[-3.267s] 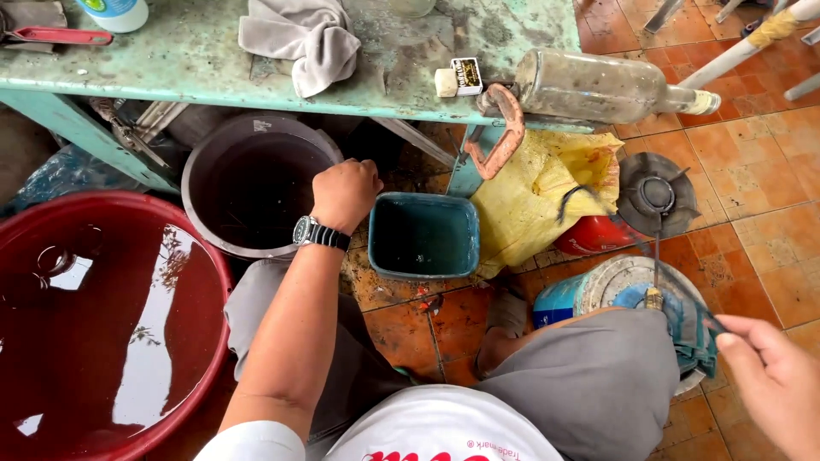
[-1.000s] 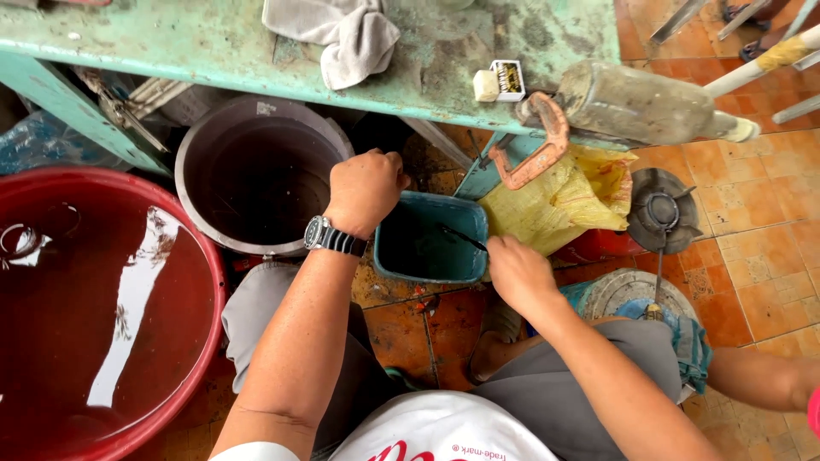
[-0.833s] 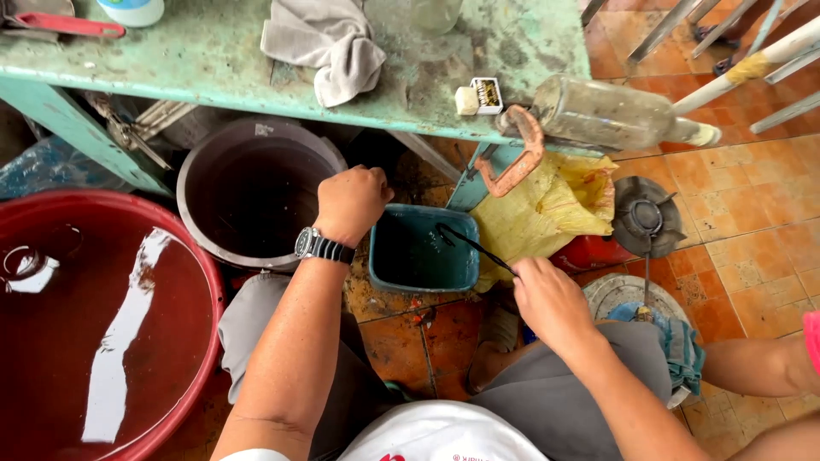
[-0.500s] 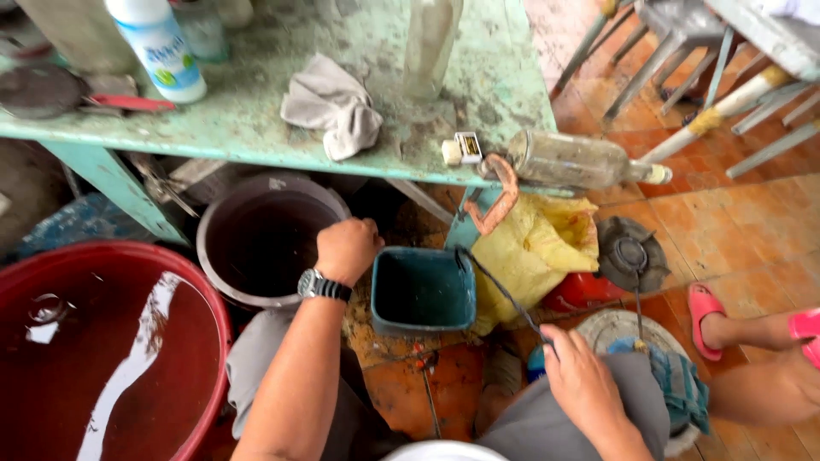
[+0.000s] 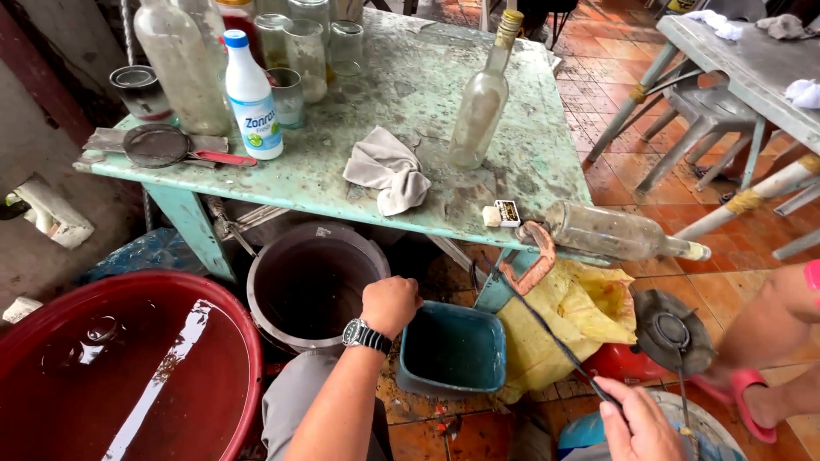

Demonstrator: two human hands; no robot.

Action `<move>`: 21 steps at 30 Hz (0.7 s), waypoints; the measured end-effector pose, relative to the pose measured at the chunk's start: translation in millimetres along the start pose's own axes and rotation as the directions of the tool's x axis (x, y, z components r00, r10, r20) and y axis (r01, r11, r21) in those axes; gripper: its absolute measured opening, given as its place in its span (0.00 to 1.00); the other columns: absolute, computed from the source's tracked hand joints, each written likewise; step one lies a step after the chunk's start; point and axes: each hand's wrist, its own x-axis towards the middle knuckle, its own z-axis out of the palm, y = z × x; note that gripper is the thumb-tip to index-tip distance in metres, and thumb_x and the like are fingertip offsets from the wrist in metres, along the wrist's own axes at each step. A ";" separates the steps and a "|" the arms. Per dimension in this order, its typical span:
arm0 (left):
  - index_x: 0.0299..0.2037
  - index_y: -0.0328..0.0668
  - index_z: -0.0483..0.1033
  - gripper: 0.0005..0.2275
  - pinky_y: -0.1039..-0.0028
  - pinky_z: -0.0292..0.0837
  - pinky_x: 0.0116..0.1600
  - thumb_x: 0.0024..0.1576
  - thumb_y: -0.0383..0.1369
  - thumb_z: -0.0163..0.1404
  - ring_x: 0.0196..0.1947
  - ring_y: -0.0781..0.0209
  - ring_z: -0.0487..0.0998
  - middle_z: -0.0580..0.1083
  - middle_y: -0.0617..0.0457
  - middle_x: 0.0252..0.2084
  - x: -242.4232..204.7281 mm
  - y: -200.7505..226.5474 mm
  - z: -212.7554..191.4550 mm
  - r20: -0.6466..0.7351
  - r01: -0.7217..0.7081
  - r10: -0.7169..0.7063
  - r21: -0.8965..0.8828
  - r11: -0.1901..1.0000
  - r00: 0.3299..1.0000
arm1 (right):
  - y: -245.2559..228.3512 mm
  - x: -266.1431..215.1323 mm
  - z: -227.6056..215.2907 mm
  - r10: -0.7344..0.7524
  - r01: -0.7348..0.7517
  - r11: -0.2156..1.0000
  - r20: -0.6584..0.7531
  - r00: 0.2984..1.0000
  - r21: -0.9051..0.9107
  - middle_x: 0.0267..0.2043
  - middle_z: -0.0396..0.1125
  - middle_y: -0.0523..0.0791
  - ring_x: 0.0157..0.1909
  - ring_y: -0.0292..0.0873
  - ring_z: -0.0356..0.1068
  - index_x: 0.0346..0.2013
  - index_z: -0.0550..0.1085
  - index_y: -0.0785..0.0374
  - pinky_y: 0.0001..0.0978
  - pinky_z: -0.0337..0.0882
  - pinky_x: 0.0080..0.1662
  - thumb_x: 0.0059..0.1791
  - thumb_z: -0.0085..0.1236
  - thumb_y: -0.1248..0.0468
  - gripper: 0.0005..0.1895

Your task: Cutting glass bottles by rotating them against a heated wire and then dipping them in water to create a thermal shock break.

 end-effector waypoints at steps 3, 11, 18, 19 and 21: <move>0.42 0.50 0.80 0.10 0.60 0.74 0.32 0.63 0.43 0.49 0.35 0.48 0.80 0.79 0.54 0.35 4.2 -3.4 6.1 -0.023 -0.015 0.014 -0.043 0.999 1.000 | -33.6 28.4 -9.2 0.033 -0.037 0.998 0.067 0.997 0.059 0.58 0.72 0.37 0.62 0.41 0.70 0.60 0.75 0.47 0.40 0.69 0.57 0.52 0.47 0.54 0.22; 0.44 0.49 0.80 0.12 0.60 0.75 0.32 0.64 0.45 0.48 0.35 0.47 0.80 0.79 0.53 0.36 1.4 2.8 -17.9 0.058 -0.025 0.026 -0.021 0.999 0.998 | -161.7 89.2 22.4 -0.117 -0.019 0.815 0.197 0.973 0.579 0.44 0.64 0.45 0.43 0.39 0.63 0.64 0.67 0.63 0.32 0.64 0.42 0.56 0.40 0.63 0.22; 0.40 0.50 0.84 0.09 0.58 0.80 0.32 0.56 0.42 0.58 0.36 0.52 0.83 0.81 0.51 0.35 3.7 15.3 -11.0 -0.025 0.058 -0.058 0.022 0.998 0.998 | -293.9 132.1 72.2 -0.219 -0.419 0.244 0.470 0.855 0.875 0.32 0.52 0.42 0.27 0.34 0.53 0.71 0.55 0.57 0.24 0.56 0.27 0.57 0.37 0.65 0.25; 0.40 0.50 0.84 0.09 0.58 0.80 0.32 0.56 0.42 0.58 0.36 0.52 0.83 0.81 0.51 0.35 10.9 18.8 0.0 -0.022 0.065 -0.065 0.021 0.998 0.998 | -306.5 141.6 85.5 -0.222 -0.424 0.245 0.476 0.851 0.872 0.32 0.52 0.42 0.27 0.34 0.53 0.71 0.55 0.57 0.24 0.56 0.27 0.57 0.37 0.65 0.25; 0.36 0.46 0.84 0.12 0.52 0.79 0.29 0.48 0.42 0.63 0.29 0.54 0.82 0.78 0.55 0.27 27.3 24.9 20.7 0.078 0.453 -0.458 -0.366 0.813 0.886 | -333.0 161.3 112.2 -0.219 -0.548 0.167 0.573 0.790 0.820 0.33 0.55 0.42 0.26 0.36 0.55 0.71 0.54 0.51 0.26 0.58 0.27 0.56 0.41 0.62 0.27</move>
